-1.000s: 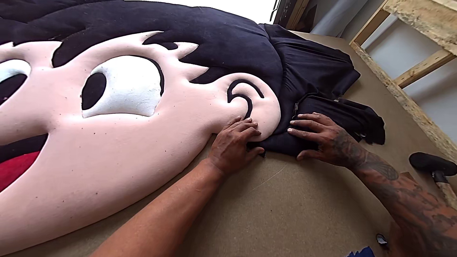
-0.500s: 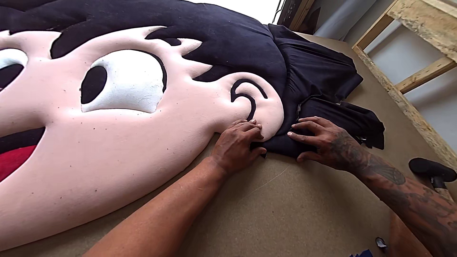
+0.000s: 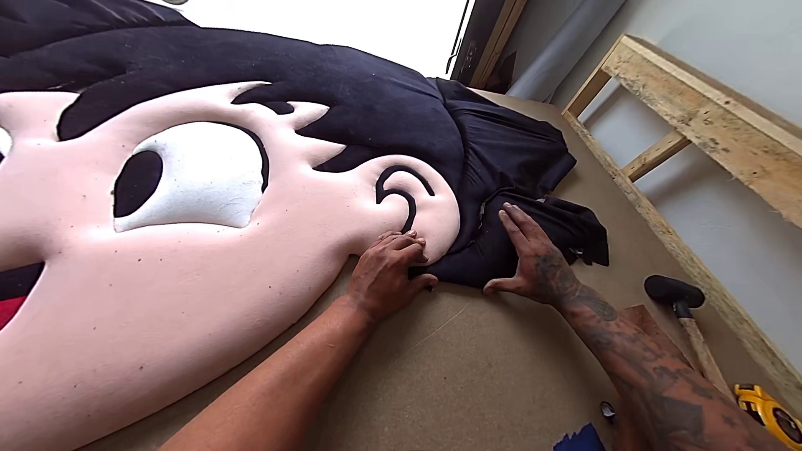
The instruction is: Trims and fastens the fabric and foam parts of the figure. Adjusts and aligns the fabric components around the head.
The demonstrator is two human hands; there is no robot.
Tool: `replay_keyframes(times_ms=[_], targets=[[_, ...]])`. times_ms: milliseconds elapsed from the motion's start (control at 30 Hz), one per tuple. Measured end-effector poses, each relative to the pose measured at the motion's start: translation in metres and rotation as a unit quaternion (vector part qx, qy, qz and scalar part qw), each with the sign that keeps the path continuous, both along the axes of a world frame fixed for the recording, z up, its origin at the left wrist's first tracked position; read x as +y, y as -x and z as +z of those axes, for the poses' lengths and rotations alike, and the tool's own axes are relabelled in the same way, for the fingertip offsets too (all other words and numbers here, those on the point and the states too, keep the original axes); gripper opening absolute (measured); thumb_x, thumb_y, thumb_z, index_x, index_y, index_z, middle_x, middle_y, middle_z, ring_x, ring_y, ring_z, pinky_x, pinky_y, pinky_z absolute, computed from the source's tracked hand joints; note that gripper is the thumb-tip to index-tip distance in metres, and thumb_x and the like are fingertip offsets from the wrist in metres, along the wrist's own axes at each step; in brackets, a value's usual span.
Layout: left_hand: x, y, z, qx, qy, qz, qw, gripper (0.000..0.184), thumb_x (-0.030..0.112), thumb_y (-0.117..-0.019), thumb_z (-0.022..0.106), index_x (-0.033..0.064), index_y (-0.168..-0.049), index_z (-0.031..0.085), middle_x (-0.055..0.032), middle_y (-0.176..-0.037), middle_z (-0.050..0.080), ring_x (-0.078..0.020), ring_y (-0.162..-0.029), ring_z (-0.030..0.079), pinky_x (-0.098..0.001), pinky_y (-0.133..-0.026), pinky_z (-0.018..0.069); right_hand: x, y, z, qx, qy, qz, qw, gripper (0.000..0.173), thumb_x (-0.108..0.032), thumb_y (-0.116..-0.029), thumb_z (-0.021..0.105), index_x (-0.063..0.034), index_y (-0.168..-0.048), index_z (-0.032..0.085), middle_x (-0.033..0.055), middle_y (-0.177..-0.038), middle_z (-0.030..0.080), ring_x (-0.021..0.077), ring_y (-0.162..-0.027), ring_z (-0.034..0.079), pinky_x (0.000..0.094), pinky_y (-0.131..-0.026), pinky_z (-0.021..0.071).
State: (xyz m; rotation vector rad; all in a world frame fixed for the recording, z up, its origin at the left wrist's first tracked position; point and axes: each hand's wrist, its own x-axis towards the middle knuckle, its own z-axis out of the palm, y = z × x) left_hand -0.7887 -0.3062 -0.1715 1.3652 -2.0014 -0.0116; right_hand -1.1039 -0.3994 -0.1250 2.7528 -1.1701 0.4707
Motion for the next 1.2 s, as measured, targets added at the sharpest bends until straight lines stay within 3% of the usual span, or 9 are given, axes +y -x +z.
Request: replay_keyframes(times_ms=[67,167,433,733,1200], targets=[[-0.001,-0.001,-0.001,-0.001,0.003,0.0,1.0,0.046,0.064,-0.0887,0.066,0.021,-0.098,0.079,0.0063,-0.121,0.073,-0.012,-0.128,0.061,-0.0346,-0.114,0.0465,-0.006,0.011,-0.013,0.024,0.011,-0.03,0.999,0.148,-0.104,-0.0549,0.051,0.0007,-0.158,0.035,0.0168,-0.167,0.029,0.0292,-0.157,0.024,0.0489,-0.127,0.0245],[0.0,-0.001,-0.001,0.0,0.0,0.001,1.0,0.044,0.063,-0.0885,0.067,0.0212,-0.098,0.079,0.0064,-0.121,0.074,-0.0119,-0.129,0.061,-0.0341,-0.114,0.0464,-0.01,0.015,-0.024,0.052,0.023,-0.028,0.998,0.146,-0.105,-0.0609,0.043,0.0024,-0.159,0.031,0.018,-0.168,0.027,0.0307,-0.157,0.022,0.0515,-0.128,0.0192],[0.0,0.002,-0.001,0.005,-0.001,0.004,1.0,0.043,0.061,-0.0882,0.068,0.0202,-0.097,0.079,0.0058,-0.121,0.074,-0.0121,-0.129,0.061,-0.0345,-0.114,0.0463,-0.013,0.014,-0.021,0.08,0.0,-0.031,0.996,0.145,-0.105,-0.0606,0.042,0.0004,-0.159,0.031,0.0163,-0.168,0.028,0.0316,-0.157,0.021,0.0523,-0.128,0.0189],[-0.002,0.002,-0.005,-0.001,0.02,0.008,1.0,0.043,0.064,-0.0872,0.068,0.0227,-0.094,0.077,0.0076,-0.119,0.074,-0.0111,-0.129,0.061,-0.0346,-0.112,0.0485,-0.007,0.006,-0.007,0.135,-0.051,-0.071,0.987,0.148,-0.107,-0.0597,0.039,-0.0006,-0.162,0.023,0.0149,-0.171,0.02,0.0298,-0.159,0.013,0.0499,-0.129,0.0128],[-0.001,0.004,-0.003,0.007,0.008,0.018,1.0,0.041,0.063,-0.0852,0.071,0.0223,-0.091,0.078,0.0087,-0.116,0.075,-0.0094,-0.128,0.061,-0.0328,-0.113,0.0473,-0.013,0.012,-0.017,0.091,-0.042,-0.048,0.994,0.147,-0.106,-0.0599,0.042,-0.0007,-0.161,0.025,0.014,-0.17,0.022,0.029,-0.159,0.015,0.0527,-0.129,0.0127]])
